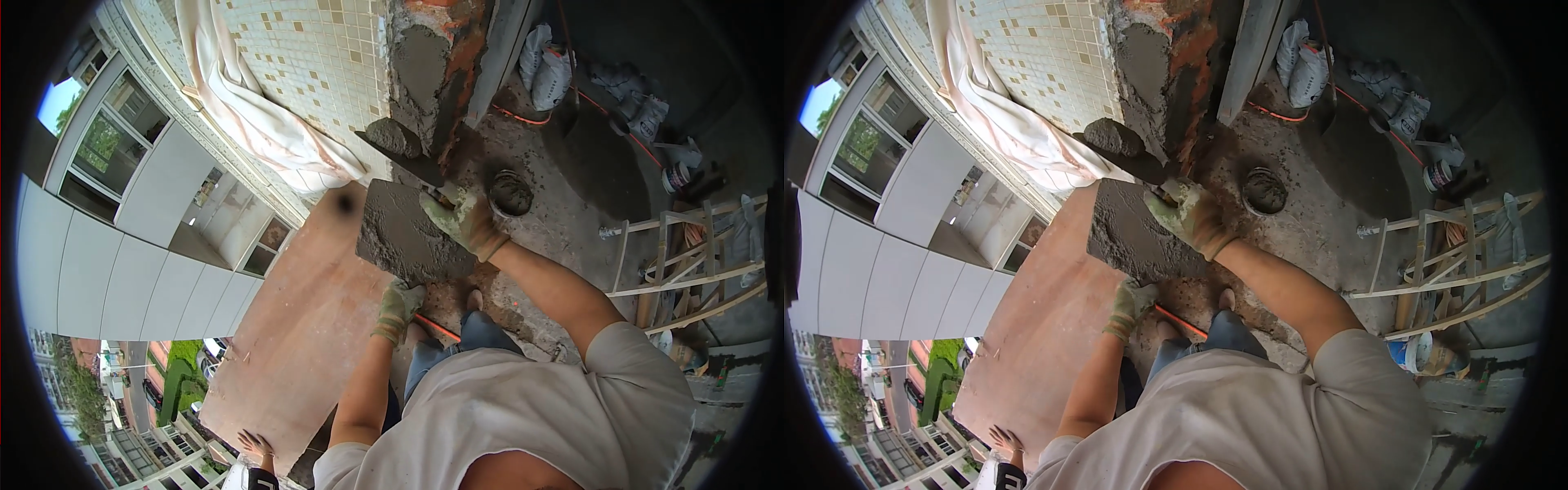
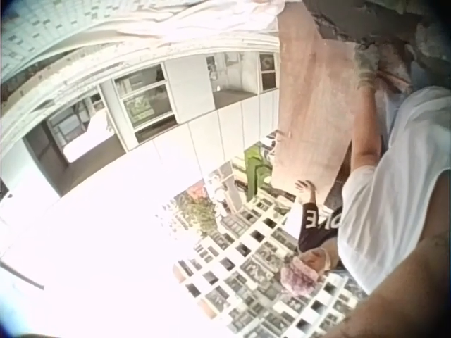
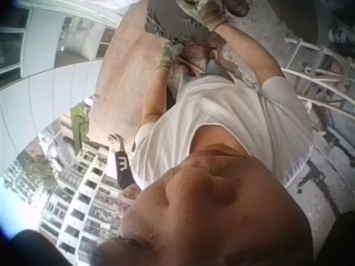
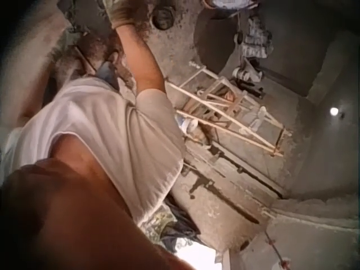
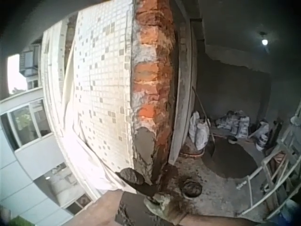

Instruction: Applying mortar to a brick wall using a trowel while an assistant holds a plywood board.

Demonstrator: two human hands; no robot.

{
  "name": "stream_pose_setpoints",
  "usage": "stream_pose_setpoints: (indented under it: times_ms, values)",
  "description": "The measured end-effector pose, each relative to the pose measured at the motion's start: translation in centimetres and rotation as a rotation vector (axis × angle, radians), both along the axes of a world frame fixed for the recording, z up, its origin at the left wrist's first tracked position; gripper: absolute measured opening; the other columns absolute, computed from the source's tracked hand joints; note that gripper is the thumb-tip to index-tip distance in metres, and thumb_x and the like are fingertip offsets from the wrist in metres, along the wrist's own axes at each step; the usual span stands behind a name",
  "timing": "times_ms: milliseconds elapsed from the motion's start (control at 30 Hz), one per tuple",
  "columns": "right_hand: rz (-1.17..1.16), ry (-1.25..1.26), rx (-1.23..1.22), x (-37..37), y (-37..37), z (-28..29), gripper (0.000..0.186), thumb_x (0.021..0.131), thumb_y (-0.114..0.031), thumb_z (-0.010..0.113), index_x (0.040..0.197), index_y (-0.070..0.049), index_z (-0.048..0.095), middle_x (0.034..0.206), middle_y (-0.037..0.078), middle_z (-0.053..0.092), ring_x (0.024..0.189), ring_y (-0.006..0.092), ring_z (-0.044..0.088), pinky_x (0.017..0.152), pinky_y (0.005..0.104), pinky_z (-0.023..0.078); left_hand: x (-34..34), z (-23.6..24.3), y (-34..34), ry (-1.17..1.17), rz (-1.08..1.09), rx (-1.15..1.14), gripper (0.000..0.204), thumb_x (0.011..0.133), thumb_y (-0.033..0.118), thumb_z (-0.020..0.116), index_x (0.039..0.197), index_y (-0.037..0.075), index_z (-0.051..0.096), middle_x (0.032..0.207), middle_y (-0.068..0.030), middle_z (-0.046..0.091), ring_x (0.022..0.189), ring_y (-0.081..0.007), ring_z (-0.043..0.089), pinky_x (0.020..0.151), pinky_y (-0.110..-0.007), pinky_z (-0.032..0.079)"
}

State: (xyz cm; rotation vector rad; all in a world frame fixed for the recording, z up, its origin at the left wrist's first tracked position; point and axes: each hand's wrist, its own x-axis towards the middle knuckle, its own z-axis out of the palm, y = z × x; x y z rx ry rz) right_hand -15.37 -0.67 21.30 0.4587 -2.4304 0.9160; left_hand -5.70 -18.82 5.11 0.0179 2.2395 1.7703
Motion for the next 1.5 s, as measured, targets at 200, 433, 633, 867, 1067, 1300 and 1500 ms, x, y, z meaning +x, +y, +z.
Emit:
stream_pose_setpoints:
  times_ms: [200,433,633,867,1067,1300,1500]
  values:
    - [0.037,-0.606,-0.782,-6.9,0.4,0.1,0.018,0.093,-0.024,0.066,0.1,-0.007,0.07,0.08,0.002,0.065,0.063,0.0085,0.058,0.056,0.0251,0.047,-1.8,2.9,1.0,-0.367,0.174,0.414,0.013,0.079,0.01,0.063,0.091,0.009,0.068,0.073,0.0009,0.063,0.06,-0.011,0.056,0.052,-0.027,0.043]
    - [0.036,-0.754,-0.585,-7.7,3.2,9.4,0.031,0.097,-0.032,0.06,0.112,-0.006,0.066,0.086,0.008,0.069,0.061,0.0122,0.061,0.052,0.0231,0.048,-4.7,1.8,1.7,-0.337,0.108,0.349,0.028,0.077,0.008,0.06,0.103,0.004,0.07,0.084,0.0012,0.068,0.07,-0.0155,0.06,0.067,-0.031,0.05]
    - [0.281,-0.885,-0.6,-11.6,6.1,17.0,0.039,0.094,-0.037,0.065,0.113,-0.003,0.065,0.083,0.01,0.068,0.066,0.0168,0.066,0.053,0.0299,0.054,-6.0,2.5,4.2,-0.298,0.08,0.517,0.016,0.076,0.007,0.063,0.091,0.007,0.068,0.072,-0.0001,0.062,0.054,-0.0133,0.053,0.049,-0.031,0.043]
    - [0.075,-0.907,0.197,-8.0,1.9,19.0,0.04,0.097,-0.036,0.06,0.12,-0.003,0.063,0.096,0.014,0.07,0.072,0.0218,0.069,0.059,0.0336,0.058,-5.1,2.1,4.1,-0.331,0.089,0.479,0.023,0.076,0.008,0.062,0.098,0.006,0.068,0.077,0.0001,0.064,0.063,-0.0127,0.056,0.056,-0.029,0.046]
    - [-0.005,-1.052,0.123,-12.7,4.7,25.0,0.044,0.096,-0.033,0.058,0.128,-0.003,0.06,0.099,0.023,0.069,0.078,0.0337,0.073,0.063,0.0454,0.063,-4.9,0.4,4.6,-0.325,0.088,0.556,0.025,0.074,0.009,0.062,0.098,0.004,0.067,0.076,-0.0011,0.065,0.066,-0.0122,0.056,0.059,-0.03,0.046]
    - [0.047,-0.85,0.249,-9.3,-0.7,19.5,0.048,0.097,-0.04,0.059,0.119,0.002,0.06,0.083,0.012,0.067,0.068,0.0192,0.067,0.055,0.0323,0.056,-3.8,-2.3,3.5,-0.277,0.127,0.402,0.017,0.073,0.011,0.063,0.087,0.003,0.069,0.075,-0.001,0.064,0.065,-0.0138,0.056,0.058,-0.033,0.047]
    - [-0.121,-1.061,0.478,-8.8,0.5,13.7,0.041,0.097,-0.036,0.056,0.11,0.002,0.065,0.08,0.016,0.068,0.062,0.0227,0.068,0.055,0.039,0.055,-3.1,-3.2,3.1,-0.294,0.172,0.486,0.018,0.072,0.015,0.065,0.084,0.001,0.067,0.071,-0.0021,0.063,0.06,-0.0156,0.055,0.054,-0.035,0.046]
